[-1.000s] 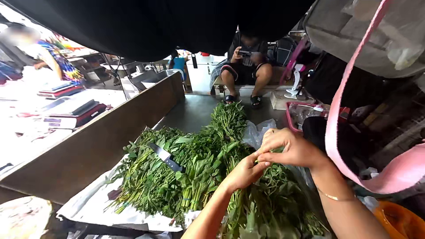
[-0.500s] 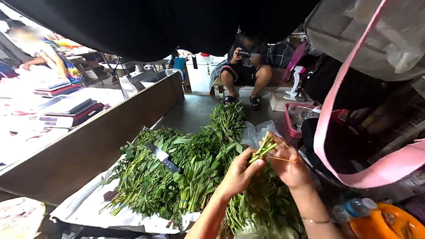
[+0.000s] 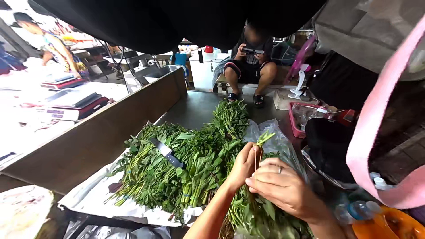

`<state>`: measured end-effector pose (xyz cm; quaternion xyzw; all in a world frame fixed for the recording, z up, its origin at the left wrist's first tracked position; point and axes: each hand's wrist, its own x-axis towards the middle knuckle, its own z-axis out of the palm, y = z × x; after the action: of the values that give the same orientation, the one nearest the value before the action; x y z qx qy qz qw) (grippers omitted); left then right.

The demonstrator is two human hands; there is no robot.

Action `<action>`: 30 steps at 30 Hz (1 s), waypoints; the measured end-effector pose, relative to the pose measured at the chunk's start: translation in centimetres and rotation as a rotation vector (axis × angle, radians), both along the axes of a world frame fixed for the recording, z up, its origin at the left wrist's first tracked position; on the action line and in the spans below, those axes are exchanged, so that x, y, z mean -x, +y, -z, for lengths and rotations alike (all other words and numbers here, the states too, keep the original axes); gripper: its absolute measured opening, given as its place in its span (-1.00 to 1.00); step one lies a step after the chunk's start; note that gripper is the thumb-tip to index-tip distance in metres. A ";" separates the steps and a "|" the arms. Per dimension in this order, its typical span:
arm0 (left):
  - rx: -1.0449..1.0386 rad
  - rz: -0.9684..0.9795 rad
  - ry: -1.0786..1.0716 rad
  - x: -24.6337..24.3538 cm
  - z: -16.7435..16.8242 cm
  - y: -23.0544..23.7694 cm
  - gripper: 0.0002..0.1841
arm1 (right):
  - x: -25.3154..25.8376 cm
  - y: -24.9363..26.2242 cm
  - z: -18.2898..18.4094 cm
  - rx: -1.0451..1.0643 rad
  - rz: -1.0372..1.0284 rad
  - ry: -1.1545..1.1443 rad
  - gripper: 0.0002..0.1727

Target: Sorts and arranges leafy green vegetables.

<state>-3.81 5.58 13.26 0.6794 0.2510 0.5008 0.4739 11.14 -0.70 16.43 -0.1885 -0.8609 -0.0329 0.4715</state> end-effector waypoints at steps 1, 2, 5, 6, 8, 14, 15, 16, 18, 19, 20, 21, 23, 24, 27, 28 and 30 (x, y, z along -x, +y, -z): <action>0.024 -0.002 -0.094 0.0 0.2 0.0 -0.67 | 0.3 0.1 1.3 0.088 -0.106 0.219 -0.84; 0.043 0.006 -0.187 -0.1 0.1 -0.2 -0.69 | 0.5 0.3 2.3 0.203 -0.207 0.454 -0.80; 0.007 0.036 -0.310 -0.4 -0.6 -0.8 -0.72 | 0.4 1.4 3.2 0.615 -0.407 1.073 -0.56; -0.033 0.046 -0.277 -0.5 -0.7 -1.1 -0.71 | 0.2 2.1 3.2 0.733 -0.433 1.190 -0.46; -0.102 0.090 -0.168 -0.7 -0.6 -1.2 -0.69 | -0.8 3.7 3.1 0.882 -0.493 1.194 -0.30; -0.126 0.244 0.241 -0.1 -0.8 -1.2 -0.67 | -6.7 7.4 -1.3 0.818 -0.467 0.272 -0.53; -0.105 0.233 0.305 -0.3 -0.9 -1.3 -0.67 | -6.5 6.7 -2.5 0.744 -0.323 0.137 -0.65; -0.083 0.193 0.339 -0.5 -0.7 -1.4 -0.69 | -5.8 5.6 -3.4 0.628 -0.156 0.003 -0.72; -0.042 0.067 0.310 -0.7 -0.2 -1.3 -0.72 | -3.6 3.4 -3.2 0.306 0.066 -0.169 -0.74; -0.026 0.020 0.257 -0.6 0.0 -1.1 -0.66 | -2.5 2.4 -2.3 0.171 0.100 -0.177 -0.74; -0.017 -0.029 0.188 -0.6 0.4 -0.8 -0.64 | -1.6 1.7 -1.2 0.098 0.086 -0.112 -0.76; -0.024 -0.080 0.100 -0.6 0.7 -0.7 -0.64 | -0.7 1.1 0.1 0.097 0.015 0.033 -0.78; -0.028 -0.144 -0.091 -0.3 0.6 -1.0 -0.66 | 0.6 0.8 2.5 0.266 -0.194 0.469 -0.78; -0.031 -0.154 -0.177 -0.2 0.3 -1.3 -0.69 | 1.0 0.8 3.1 0.392 -0.291 0.701 -0.71; -0.148 -0.150 -0.172 0.0 -0.4 -2.1 -0.68 | 1.3 1.6 3.1 0.815 -0.439 1.186 -0.43; -0.203 -0.151 -0.091 0.0 -0.3 -2.2 -0.67 | 0.8 2.3 3.1 0.901 -0.438 1.206 -0.33; -0.298 -0.149 0.110 0.3 0.1 -2.1 -0.63 | -1.1 3.9 3.1 0.997 -0.475 1.065 -0.28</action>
<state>-4.12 3.47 13.19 0.7481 0.2490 0.5283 0.3150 12.24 3.23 13.35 -0.1794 -0.4479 0.5566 0.6763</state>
